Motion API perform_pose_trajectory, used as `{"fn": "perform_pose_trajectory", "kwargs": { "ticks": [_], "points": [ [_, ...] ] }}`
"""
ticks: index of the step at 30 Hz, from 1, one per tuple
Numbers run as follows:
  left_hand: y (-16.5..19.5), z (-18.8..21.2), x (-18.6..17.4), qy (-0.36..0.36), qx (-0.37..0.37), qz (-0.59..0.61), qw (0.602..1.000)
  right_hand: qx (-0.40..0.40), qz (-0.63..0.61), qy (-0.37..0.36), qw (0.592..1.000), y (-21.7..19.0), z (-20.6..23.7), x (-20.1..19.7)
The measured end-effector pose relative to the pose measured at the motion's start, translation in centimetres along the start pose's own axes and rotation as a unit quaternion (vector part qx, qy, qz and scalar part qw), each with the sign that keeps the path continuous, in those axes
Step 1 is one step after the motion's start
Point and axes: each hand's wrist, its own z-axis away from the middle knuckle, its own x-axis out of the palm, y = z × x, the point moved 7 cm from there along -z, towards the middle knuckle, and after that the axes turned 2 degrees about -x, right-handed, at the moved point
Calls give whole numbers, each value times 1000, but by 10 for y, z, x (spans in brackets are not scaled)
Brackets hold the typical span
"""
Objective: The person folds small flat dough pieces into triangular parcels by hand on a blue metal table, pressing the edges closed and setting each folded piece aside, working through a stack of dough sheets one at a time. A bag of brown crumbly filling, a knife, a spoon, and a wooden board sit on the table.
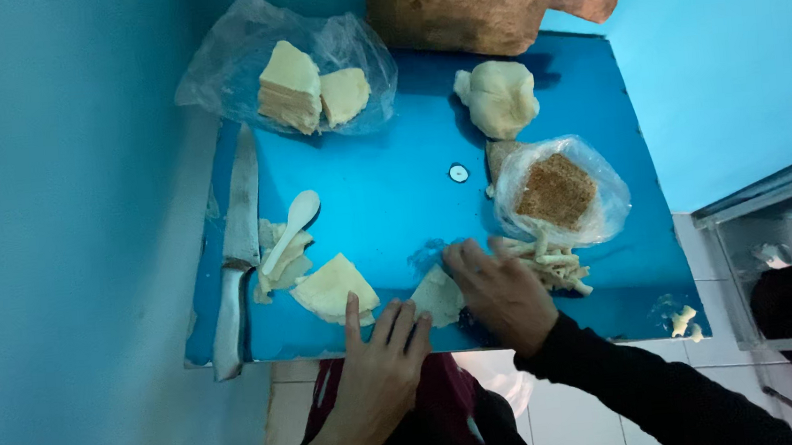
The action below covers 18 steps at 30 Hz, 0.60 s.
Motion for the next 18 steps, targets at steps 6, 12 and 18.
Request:
{"fn": "perform_pose_trajectory", "kwargs": {
  "ticks": [6, 12, 18],
  "points": [
    [1, -3, -1, -3, -1, -2, 1000, 66, -93, 155, 981, -3, 22, -30],
    [0, 1, 2, -21, 7, -17, 1000, 74, -23, 98, 992, 9, 10, -7],
    [-5, 1, 13, -37, 12, 0, 999, 263, -414, 221, 843, 137, 36, 21]
  ]
}}
